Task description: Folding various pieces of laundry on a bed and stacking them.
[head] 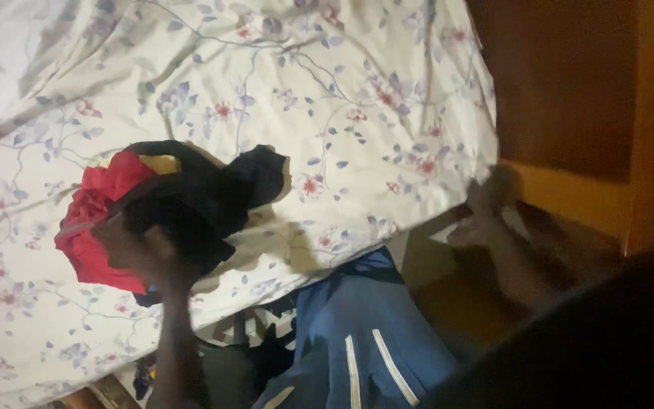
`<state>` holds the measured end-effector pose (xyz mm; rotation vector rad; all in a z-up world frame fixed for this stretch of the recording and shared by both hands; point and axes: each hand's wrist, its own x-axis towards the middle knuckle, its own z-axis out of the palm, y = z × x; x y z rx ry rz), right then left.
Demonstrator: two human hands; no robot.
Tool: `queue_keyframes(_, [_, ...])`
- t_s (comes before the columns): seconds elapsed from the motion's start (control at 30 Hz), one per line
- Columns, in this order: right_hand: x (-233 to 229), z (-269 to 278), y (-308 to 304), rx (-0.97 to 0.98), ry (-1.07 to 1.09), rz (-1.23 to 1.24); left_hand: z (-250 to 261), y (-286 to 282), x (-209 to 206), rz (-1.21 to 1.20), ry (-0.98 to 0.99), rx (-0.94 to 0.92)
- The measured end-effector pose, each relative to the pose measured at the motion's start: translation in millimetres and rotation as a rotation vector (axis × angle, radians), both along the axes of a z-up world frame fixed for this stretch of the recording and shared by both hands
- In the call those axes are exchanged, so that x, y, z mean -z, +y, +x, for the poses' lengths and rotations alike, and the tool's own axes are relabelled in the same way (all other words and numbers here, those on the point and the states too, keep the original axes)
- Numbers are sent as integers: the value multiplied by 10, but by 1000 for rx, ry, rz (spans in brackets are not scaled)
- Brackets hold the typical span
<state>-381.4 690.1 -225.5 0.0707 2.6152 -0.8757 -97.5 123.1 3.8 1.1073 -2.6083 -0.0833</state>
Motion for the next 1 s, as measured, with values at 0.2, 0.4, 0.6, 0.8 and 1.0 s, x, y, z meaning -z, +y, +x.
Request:
queue_keyframes(0.2, [403, -1554, -1942, -454, 226, -43, -2094, 204, 1040, 362, 111, 565])
queue_keyframes(0.4, [671, -3396, -3691, -602, 533, -251, -4265, -423, 2259, 411, 38, 725])
queue_keyframes(0.6, [702, -3818, -3590, -813, 311, 175, -4798, -514, 2463, 276, -134, 557])
queue_keyframes(0.8, [-478, -3810, -3361, -968, -362, 187, -4955, -145, 1828, 393, -879, 635])
queue_keyframes(1.0, [-1075, -4401, -2986, -917, -303, -18, -5668, -879, 1997, 300, -577, 689])
